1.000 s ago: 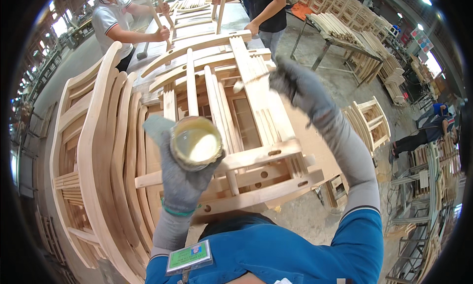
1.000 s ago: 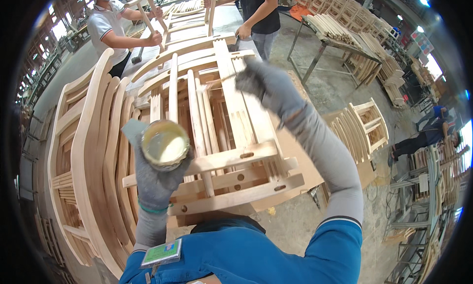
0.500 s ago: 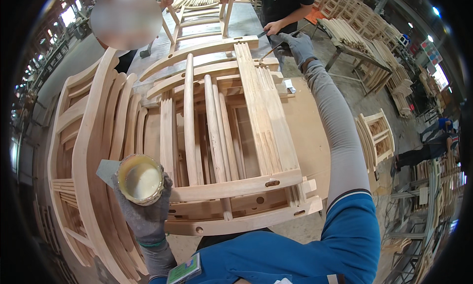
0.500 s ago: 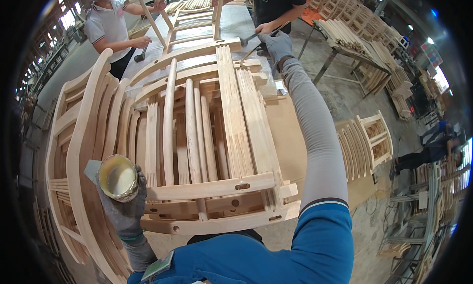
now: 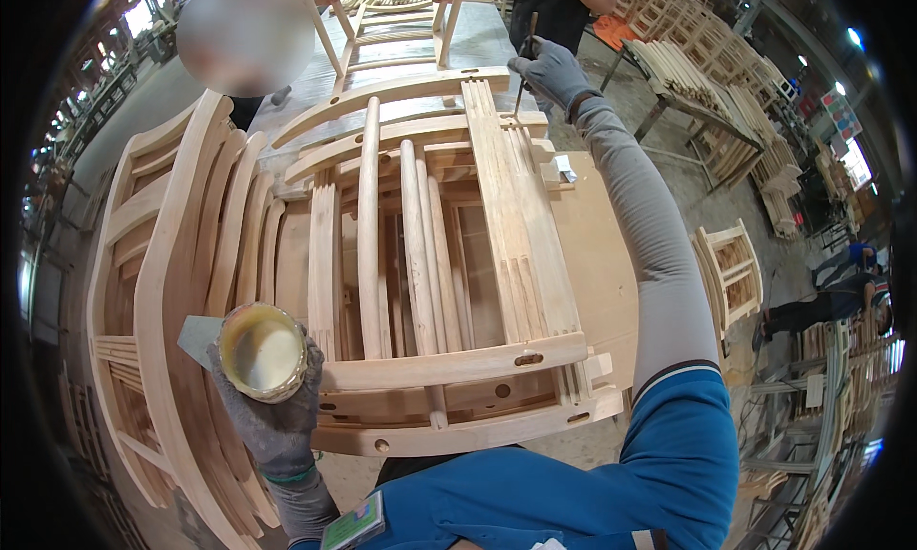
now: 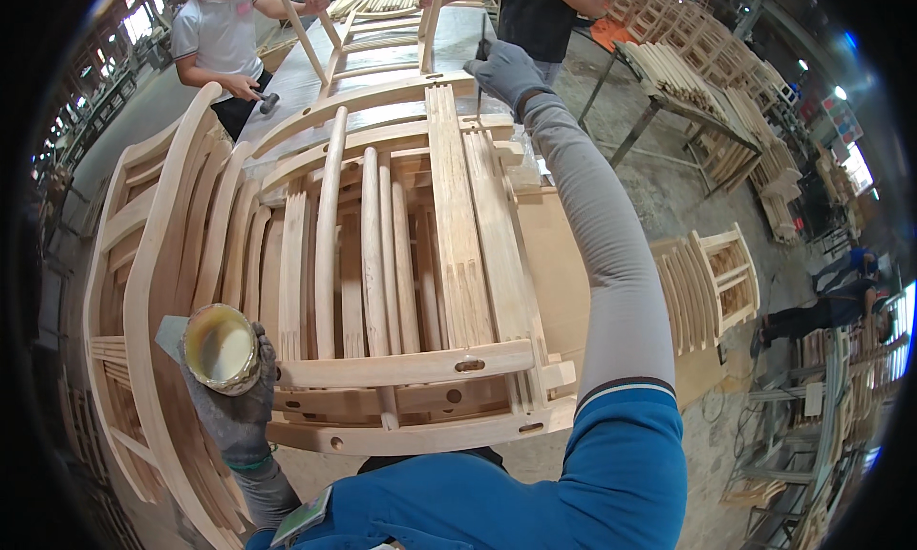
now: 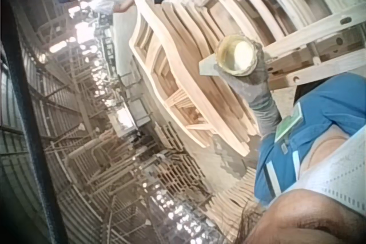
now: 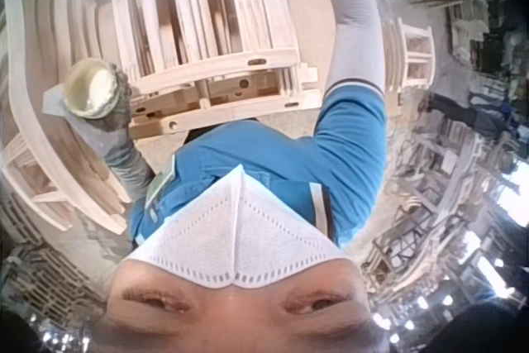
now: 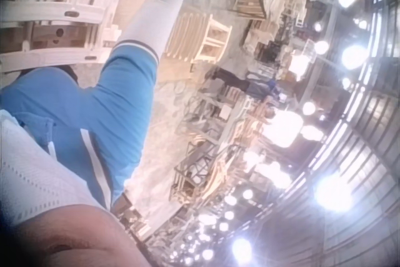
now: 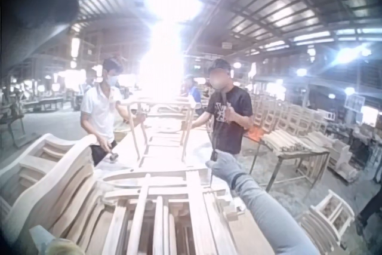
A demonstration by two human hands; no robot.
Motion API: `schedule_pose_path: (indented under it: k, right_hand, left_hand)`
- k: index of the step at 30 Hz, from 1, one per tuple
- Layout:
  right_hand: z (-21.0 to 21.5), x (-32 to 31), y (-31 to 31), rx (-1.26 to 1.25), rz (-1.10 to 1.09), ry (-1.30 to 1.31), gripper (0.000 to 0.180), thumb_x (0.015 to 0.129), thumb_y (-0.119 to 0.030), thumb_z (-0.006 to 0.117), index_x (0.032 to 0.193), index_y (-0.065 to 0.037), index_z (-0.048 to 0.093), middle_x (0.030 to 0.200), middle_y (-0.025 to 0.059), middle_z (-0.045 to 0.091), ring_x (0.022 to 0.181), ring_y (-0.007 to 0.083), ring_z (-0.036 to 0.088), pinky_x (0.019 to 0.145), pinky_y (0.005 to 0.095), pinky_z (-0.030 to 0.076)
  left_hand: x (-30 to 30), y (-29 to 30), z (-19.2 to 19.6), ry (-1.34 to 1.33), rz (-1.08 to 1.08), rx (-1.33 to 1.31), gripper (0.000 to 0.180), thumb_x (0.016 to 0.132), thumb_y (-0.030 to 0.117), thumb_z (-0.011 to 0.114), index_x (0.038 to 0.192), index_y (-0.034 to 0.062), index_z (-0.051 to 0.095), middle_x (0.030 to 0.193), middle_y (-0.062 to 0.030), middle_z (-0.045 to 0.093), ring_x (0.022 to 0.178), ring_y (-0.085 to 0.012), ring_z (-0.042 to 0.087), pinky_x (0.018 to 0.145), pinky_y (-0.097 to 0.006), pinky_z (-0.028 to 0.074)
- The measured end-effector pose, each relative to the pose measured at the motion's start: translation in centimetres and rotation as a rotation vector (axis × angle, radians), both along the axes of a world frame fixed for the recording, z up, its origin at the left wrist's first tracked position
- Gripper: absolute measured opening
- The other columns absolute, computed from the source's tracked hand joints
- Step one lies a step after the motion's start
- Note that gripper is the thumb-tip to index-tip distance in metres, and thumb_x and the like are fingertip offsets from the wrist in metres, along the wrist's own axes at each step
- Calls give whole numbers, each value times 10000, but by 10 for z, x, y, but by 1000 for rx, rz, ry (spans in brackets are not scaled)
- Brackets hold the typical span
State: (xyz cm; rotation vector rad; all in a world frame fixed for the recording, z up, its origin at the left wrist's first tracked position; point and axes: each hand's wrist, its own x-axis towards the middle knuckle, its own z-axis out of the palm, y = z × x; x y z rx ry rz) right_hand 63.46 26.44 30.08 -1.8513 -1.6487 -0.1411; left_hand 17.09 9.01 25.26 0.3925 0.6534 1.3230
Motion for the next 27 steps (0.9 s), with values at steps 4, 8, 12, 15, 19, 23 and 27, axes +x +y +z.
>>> schedule_pose_path:
  k: [4,8,12,15,19,23,27]
  right_hand:
    - [-1,18,9,-30,116,75,255,794,-246,663,842,-11,576,623,67,590,535,117,571,518,265,471]
    - [7,15,7,-151,-72,89,235,794,-204,677,828,0,565,638,57,597,525,124,583,477,269,480]
    - [-2,4,4,-19,73,513,180,747,-131,678,803,-10,557,637,84,590,500,157,587,450,279,533]
    - [-19,31,-8,170,-7,1001,168,733,-100,681,777,-6,549,645,100,586,486,172,591,443,289,543]
    - [-48,46,-20,222,-63,1389,135,760,-22,633,757,69,534,664,118,592,471,221,588,377,309,503]
    - [-58,84,-33,49,110,1480,108,840,-28,570,830,79,584,712,114,613,533,185,591,473,262,486]
    - [-58,100,-60,53,322,198,220,856,-88,603,1066,-33,638,1000,58,650,932,150,609,813,262,497]
  left_hand:
    - [4,0,0,-1,-29,17,583,914,495,434,1282,43,407,1179,-251,486,1068,-357,517,918,-450,475]
    - [2,-7,0,81,35,55,547,914,473,451,1267,56,417,1156,-228,495,1057,-342,517,912,-438,477]
    - [3,-12,8,-94,16,-55,512,915,453,464,1260,76,430,1150,-215,502,1057,-336,517,914,-439,476]
    - [7,-13,8,-78,26,-21,516,912,464,466,1249,73,445,1145,-211,505,1067,-340,513,920,-441,472]
    - [5,-25,8,-46,57,41,525,909,460,471,1242,55,454,1161,-199,514,1077,-340,518,930,-447,466]
    - [3,-40,15,-140,35,4,515,915,451,457,1250,60,450,1180,-185,521,1078,-331,529,929,-454,464]
    - [-11,-58,2,-11,115,76,523,924,478,415,1255,74,453,1180,-176,529,1073,-329,536,918,-466,467]
